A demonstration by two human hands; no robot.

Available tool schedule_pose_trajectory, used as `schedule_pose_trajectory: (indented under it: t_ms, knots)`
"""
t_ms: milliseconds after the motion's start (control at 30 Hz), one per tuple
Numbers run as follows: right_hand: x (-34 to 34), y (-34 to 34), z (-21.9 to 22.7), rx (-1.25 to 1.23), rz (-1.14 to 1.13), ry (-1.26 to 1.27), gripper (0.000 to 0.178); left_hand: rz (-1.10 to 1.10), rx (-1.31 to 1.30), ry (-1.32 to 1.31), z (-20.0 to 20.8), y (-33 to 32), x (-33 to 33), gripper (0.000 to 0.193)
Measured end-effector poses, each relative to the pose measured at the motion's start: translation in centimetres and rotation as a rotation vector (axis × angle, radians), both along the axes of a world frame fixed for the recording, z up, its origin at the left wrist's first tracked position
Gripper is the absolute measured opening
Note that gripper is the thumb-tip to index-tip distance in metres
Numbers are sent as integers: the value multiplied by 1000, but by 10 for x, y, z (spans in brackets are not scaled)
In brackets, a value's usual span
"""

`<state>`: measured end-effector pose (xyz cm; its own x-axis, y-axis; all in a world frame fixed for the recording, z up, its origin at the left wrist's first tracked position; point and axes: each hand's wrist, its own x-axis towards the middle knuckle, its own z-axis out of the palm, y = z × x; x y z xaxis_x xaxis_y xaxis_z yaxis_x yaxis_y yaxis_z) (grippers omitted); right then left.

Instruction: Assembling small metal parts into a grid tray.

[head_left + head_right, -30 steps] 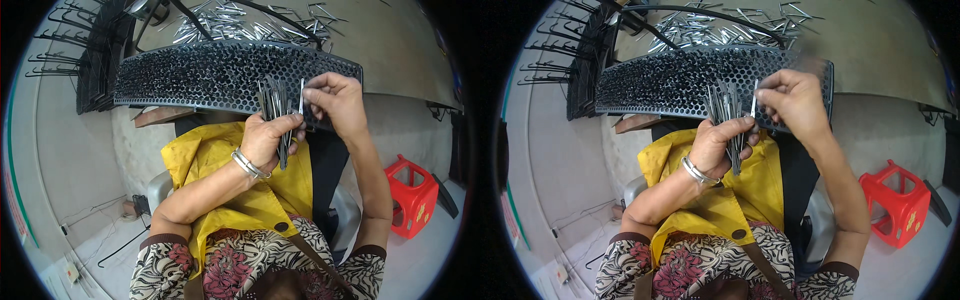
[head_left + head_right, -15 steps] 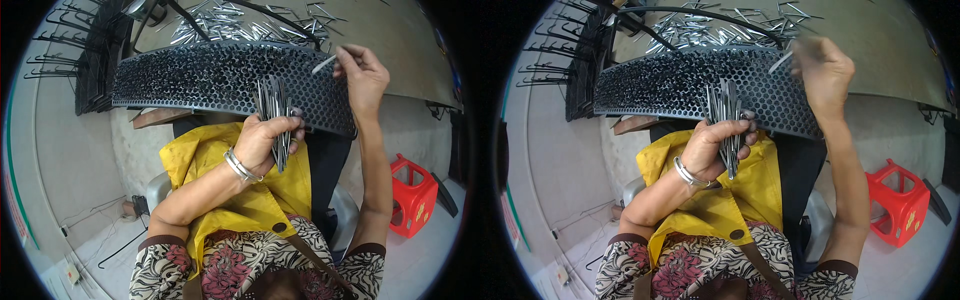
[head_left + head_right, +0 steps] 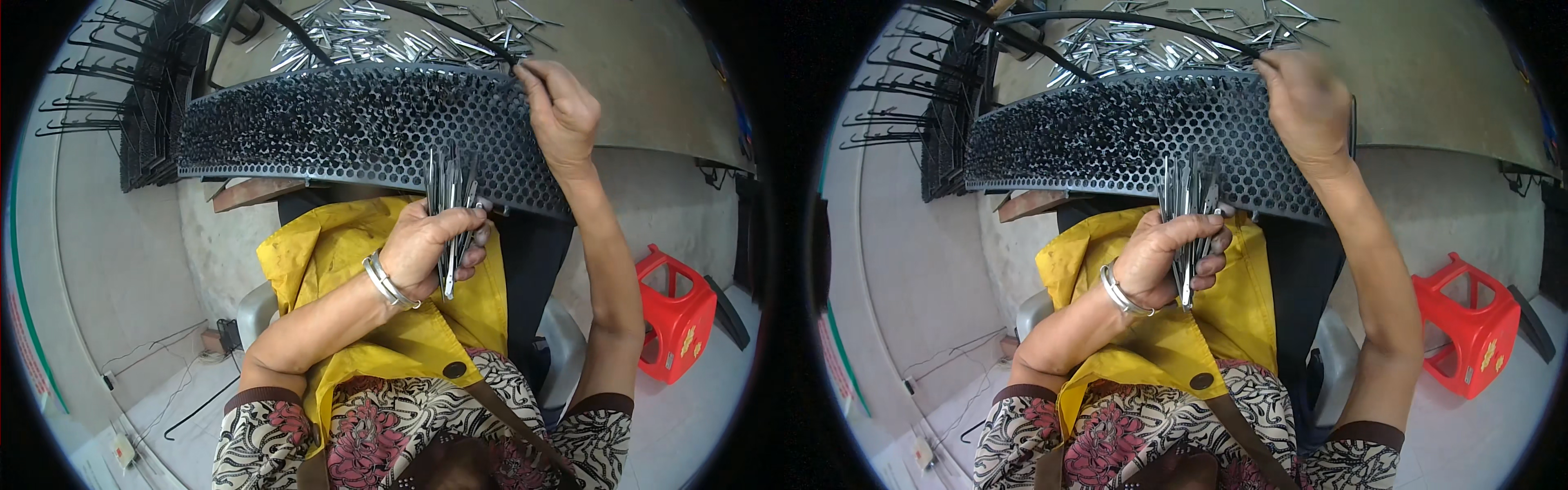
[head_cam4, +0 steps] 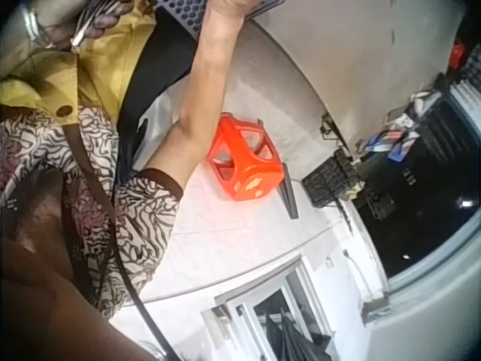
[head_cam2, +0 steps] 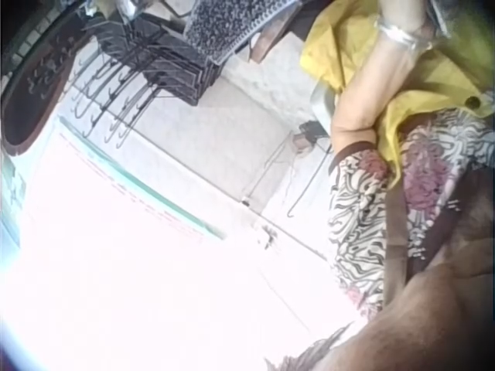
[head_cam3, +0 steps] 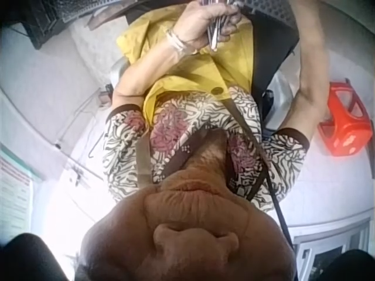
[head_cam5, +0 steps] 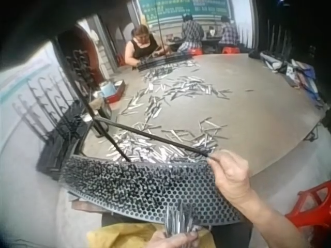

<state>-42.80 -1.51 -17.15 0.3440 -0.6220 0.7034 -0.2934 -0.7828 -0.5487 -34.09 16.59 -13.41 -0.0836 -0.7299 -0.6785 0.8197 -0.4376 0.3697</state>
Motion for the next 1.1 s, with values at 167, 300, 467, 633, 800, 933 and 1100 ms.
schedule_pose_trajectory:
  t_ms: [167,300,467,633,800,933,1100]
  knots:
    - [4,-8,-3,-197,169,154,11,30,29,-51,-7,6,-4,9]
    - [5,-21,-1,-220,250,189,9,75,4,-75,-9,7,-4,8]
    - [-3,-14,5,-203,283,238,8,92,-34,-97,-10,10,-6,7]
    - [-3,-18,13,-123,339,346,8,66,-75,-56,-12,13,-5,9]
    - [1,-27,25,-112,452,449,6,-20,-121,117,-14,16,-2,14]
    - [2,-26,17,-108,407,574,6,-32,-137,204,-15,17,-1,17]
    - [-5,-2,6,106,235,327,8,-79,-141,191,-14,15,4,17]
